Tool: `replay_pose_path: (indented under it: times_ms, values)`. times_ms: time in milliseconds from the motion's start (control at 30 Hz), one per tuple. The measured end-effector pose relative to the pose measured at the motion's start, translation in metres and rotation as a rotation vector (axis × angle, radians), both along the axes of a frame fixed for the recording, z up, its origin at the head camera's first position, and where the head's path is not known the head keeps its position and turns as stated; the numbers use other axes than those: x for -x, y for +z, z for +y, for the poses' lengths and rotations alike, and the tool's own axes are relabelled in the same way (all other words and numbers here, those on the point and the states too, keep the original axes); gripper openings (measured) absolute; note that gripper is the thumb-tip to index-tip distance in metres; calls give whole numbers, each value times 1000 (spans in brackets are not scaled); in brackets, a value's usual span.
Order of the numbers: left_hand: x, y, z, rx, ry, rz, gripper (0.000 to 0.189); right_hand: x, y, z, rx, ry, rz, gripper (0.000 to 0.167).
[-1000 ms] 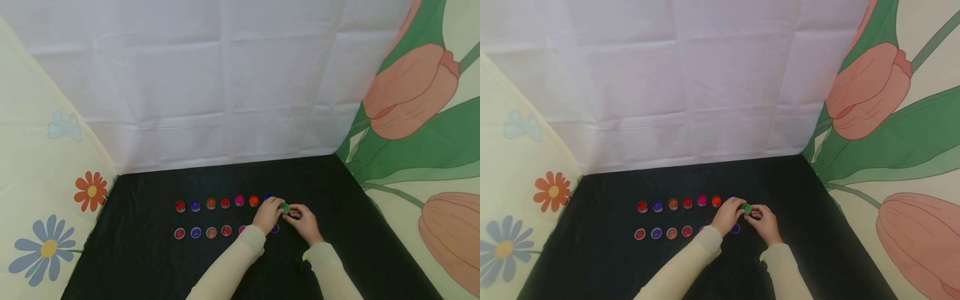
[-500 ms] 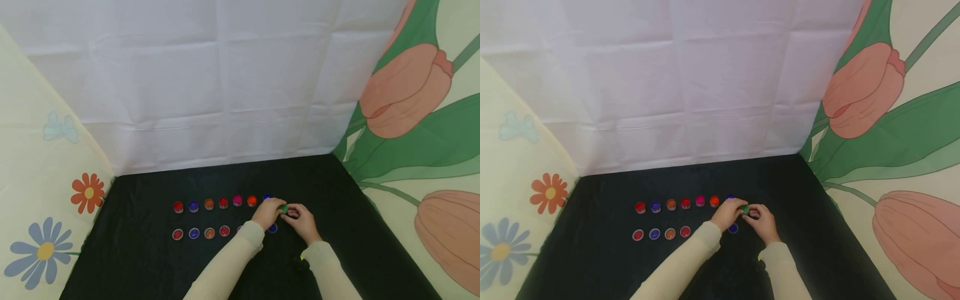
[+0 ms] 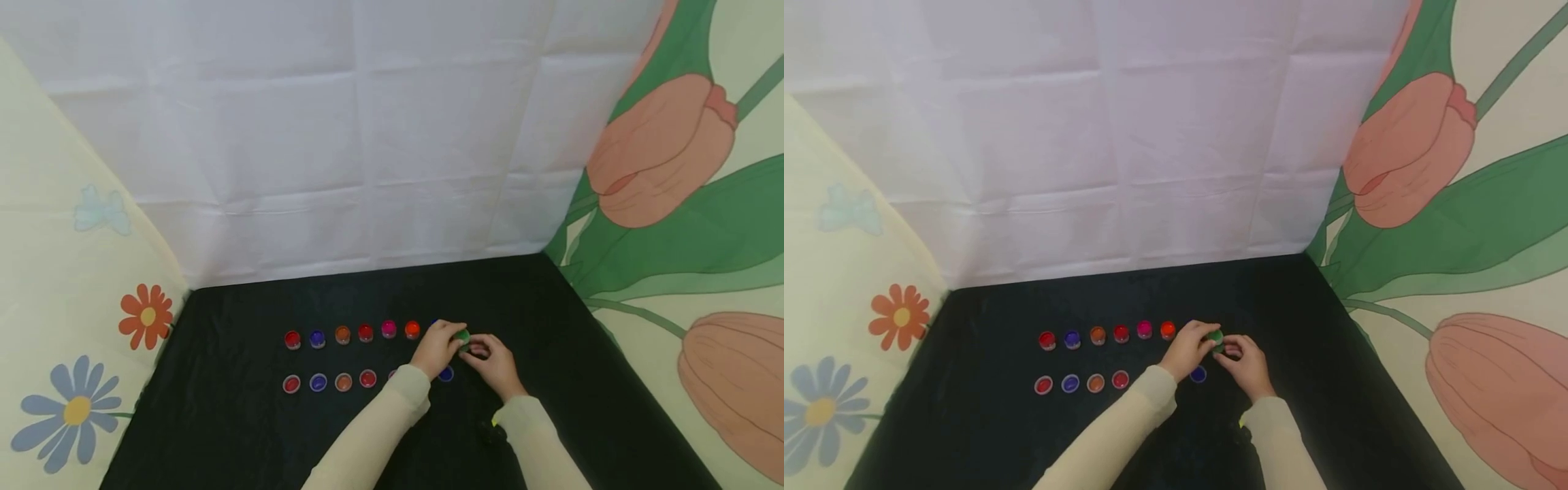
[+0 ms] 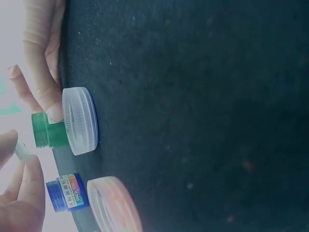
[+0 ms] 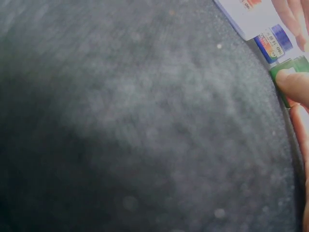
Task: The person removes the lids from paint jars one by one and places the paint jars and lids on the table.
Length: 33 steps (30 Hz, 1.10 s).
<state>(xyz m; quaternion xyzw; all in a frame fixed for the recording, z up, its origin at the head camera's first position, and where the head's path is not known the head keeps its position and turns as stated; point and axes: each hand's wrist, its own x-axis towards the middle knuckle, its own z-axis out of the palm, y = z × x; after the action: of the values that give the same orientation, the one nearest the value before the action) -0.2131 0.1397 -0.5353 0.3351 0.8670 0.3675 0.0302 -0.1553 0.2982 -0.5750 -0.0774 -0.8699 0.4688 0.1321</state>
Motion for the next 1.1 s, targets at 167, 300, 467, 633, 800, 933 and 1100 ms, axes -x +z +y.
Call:
replay_pose_path:
  times_ms: [167, 300, 467, 633, 800, 933, 1100]
  values:
    - [-2, -4, -8, -126, 25, -78, 39, 1, 0, 0, -29, -1, 20, 33]
    - [-5, -3, -14, -183, 43, -166, 35, 1, 0, -1, -33, 6, 47, 32]
    - [-9, -2, -17, -196, 60, -220, 31, 0, 0, -1, -58, 6, 75, 31]
    - [-17, -4, -16, -168, 36, -221, 29, 3, -2, -1, -101, 5, 85, 30]
    - [-27, -5, -11, -32, -12, -80, 34, 8, 3, 2, -121, -16, 79, 30]
    - [-33, -5, -7, 72, -18, 34, 35, 14, 10, 8, -96, -48, 34, 32]
    - [-38, -7, -1, 214, 11, 139, 34, 24, 18, 17, -49, -56, -20, 35]
